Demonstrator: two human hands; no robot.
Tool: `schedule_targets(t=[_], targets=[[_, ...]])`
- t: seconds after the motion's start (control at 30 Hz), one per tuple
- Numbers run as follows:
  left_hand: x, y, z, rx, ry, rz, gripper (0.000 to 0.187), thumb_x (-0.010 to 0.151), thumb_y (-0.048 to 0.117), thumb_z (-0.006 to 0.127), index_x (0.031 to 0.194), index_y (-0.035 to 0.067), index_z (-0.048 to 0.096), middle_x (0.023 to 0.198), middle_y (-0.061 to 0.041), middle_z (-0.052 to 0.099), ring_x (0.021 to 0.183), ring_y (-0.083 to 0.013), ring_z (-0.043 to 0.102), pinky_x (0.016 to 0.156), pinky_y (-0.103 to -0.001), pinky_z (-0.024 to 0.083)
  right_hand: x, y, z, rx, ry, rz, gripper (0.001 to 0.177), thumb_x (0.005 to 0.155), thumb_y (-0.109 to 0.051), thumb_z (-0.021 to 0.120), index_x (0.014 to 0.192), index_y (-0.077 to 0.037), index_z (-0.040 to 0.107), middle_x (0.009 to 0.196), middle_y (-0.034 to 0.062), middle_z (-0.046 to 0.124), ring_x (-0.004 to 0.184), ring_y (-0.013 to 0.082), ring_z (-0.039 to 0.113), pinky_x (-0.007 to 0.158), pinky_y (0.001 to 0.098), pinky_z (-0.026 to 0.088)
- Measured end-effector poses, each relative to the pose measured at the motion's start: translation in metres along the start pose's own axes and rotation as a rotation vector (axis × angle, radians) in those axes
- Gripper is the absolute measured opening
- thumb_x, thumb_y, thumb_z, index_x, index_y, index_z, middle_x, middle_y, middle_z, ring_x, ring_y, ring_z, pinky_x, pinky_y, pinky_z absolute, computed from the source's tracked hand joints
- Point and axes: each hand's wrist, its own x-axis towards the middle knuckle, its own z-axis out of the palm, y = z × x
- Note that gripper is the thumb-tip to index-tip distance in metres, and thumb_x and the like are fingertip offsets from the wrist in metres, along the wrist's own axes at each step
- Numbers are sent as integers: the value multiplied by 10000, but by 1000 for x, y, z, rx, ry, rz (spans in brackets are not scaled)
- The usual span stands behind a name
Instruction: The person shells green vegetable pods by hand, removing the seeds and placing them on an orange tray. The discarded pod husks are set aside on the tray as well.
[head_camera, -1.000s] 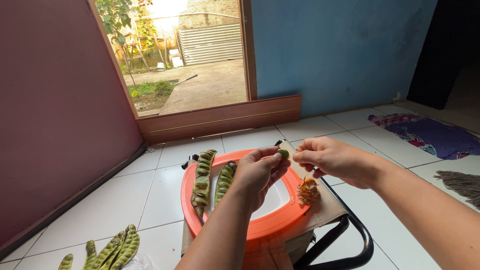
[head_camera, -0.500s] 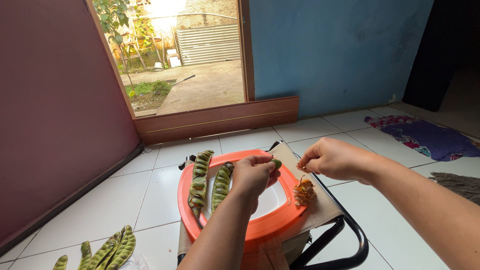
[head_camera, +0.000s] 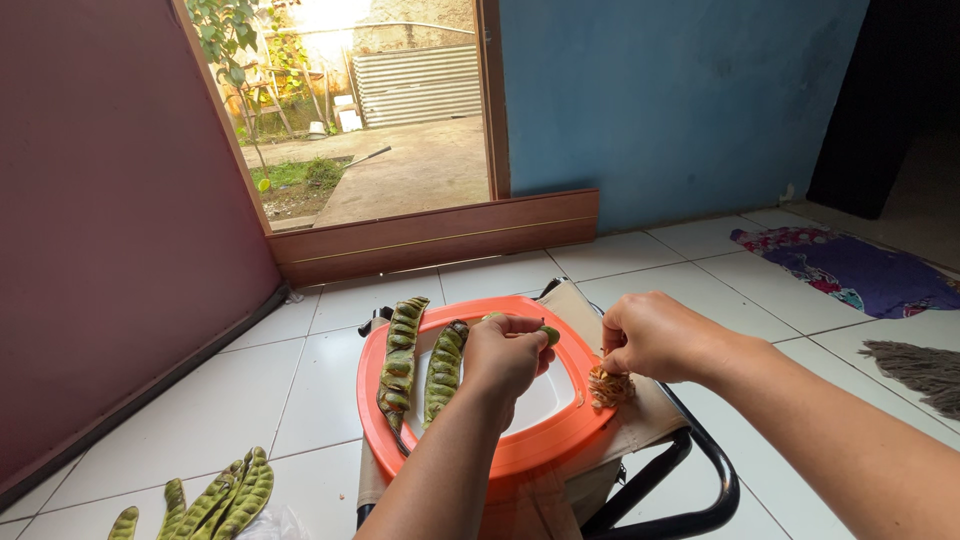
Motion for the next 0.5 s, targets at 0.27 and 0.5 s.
schedule_targets(t=[0.27,0.5], targets=[[10,-5,-6,-18,0,20,195,939,60,644,1115,-22,669,981,-121,734,827,-164,708,758,-297,598,8,6,1,7,-1,-8,176,821,-140,768,977,-60,783,944,97,797,892,197,749,813,335,576],[9,3,-22,66,39,39,210,926,76,647,1115,-6,690,981,-107,744,825,-143,708,740,-285,584,14,16,0,108,-15,-34,299,844,1,561,1034,-63,783,937,91,832,900,200,797,821,329,599]])
